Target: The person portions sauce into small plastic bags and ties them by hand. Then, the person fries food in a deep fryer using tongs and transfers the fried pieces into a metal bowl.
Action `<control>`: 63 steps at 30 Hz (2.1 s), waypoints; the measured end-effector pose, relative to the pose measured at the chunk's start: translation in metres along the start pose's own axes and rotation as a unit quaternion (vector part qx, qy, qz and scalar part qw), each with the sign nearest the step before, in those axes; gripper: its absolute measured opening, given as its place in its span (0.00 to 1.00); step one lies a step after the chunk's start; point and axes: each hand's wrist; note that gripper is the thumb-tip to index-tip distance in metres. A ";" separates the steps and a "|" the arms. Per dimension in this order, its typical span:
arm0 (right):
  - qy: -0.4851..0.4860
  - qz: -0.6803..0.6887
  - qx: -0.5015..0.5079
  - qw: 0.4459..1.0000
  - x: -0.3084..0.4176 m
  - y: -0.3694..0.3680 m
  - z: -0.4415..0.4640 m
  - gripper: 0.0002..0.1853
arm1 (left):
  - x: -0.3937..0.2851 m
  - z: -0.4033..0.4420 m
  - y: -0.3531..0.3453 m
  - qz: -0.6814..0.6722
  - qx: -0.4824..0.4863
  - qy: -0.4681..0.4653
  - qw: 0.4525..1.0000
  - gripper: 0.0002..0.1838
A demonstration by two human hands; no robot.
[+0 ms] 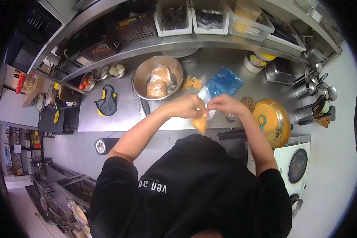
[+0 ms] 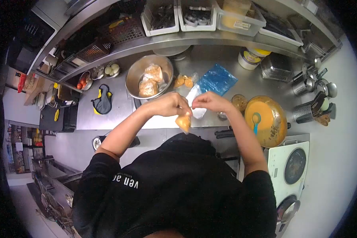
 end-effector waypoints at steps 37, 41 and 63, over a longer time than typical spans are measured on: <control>0.073 -0.020 -0.262 0.962 -0.140 -0.113 0.039 0.10 | 0.173 0.008 -0.139 -0.043 -0.438 0.264 0.858 0.23; 0.131 -0.234 -0.247 0.931 -0.146 -0.124 0.042 0.15 | 0.184 0.010 -0.143 -0.070 -0.451 0.310 0.834 0.24; 0.126 -0.357 -0.232 0.896 -0.153 -0.133 0.042 0.10 | 0.230 0.007 -0.142 -0.252 -0.352 0.295 0.852 0.10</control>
Point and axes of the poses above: each hand's wrist, its own z-axis towards the middle knuckle, its own y-axis out of the back of the hand, x = y × z, and after that the axes turned 9 degrees about y, right-handed
